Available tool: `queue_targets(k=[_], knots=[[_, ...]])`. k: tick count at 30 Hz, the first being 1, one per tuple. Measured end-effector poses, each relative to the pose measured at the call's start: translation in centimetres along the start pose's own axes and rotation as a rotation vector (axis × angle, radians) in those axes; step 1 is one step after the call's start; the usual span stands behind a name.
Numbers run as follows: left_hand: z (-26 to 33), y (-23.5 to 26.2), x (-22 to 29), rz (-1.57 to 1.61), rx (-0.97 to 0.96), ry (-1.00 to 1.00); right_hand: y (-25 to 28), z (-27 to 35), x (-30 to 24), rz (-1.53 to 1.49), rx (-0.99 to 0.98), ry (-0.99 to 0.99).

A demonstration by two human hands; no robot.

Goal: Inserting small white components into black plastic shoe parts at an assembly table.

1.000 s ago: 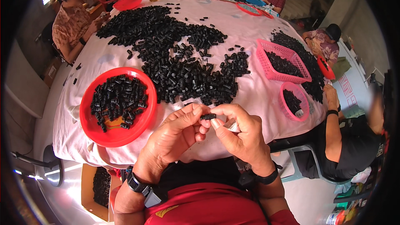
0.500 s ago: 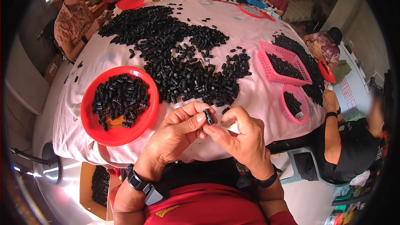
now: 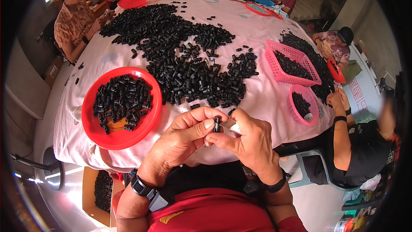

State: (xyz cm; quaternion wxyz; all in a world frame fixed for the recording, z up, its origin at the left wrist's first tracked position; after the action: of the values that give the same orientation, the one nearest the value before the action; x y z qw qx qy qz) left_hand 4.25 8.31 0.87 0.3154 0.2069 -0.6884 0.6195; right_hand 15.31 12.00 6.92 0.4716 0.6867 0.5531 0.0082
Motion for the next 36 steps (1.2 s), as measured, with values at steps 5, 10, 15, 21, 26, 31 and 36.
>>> queue_targets(k=[5,10,15,21,26,31,36], knots=[[-0.08,0.2,-0.12,-0.022,0.008,-0.006,-0.24,-0.02,-0.01,0.07,-0.022,0.033],[-0.03,0.15,-0.1,-0.032,0.026,-0.014,-0.1,0.01,-0.28,0.084,0.004,0.062],[-0.04,0.1,-0.07,-0.042,0.041,-0.007,-0.21,0.01,-0.23,0.082,0.013,0.069],[0.0,0.27,-0.1,-0.051,0.03,-0.016,-0.24,0.11,-0.14,0.119,0.012,0.076],[-0.05,0.24,-0.06,-0.052,0.026,-0.023,-0.35,0.05,-0.1,0.138,-0.052,0.022],[-0.04,0.23,-0.02,-0.06,0.027,-0.028,-0.32,0.0,-0.13,0.172,-0.07,0.001],[-0.11,0.47,-0.13,-0.073,0.029,-0.039,-0.5,0.2,0.06,0.2,-0.075,0.017]])
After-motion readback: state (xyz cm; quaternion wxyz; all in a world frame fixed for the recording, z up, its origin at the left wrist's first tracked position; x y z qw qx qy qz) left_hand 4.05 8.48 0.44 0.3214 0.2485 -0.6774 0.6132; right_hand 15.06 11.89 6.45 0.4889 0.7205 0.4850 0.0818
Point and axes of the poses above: each hand's wrist, its own z-axis away from the middle knuckle, its own y-axis out of the back of the hand, x = y × z, the point moved 8 cm from there along -z, towards the middle knuckle, and after that the axes turned 4 degrees about x, right-handed, at the moved point
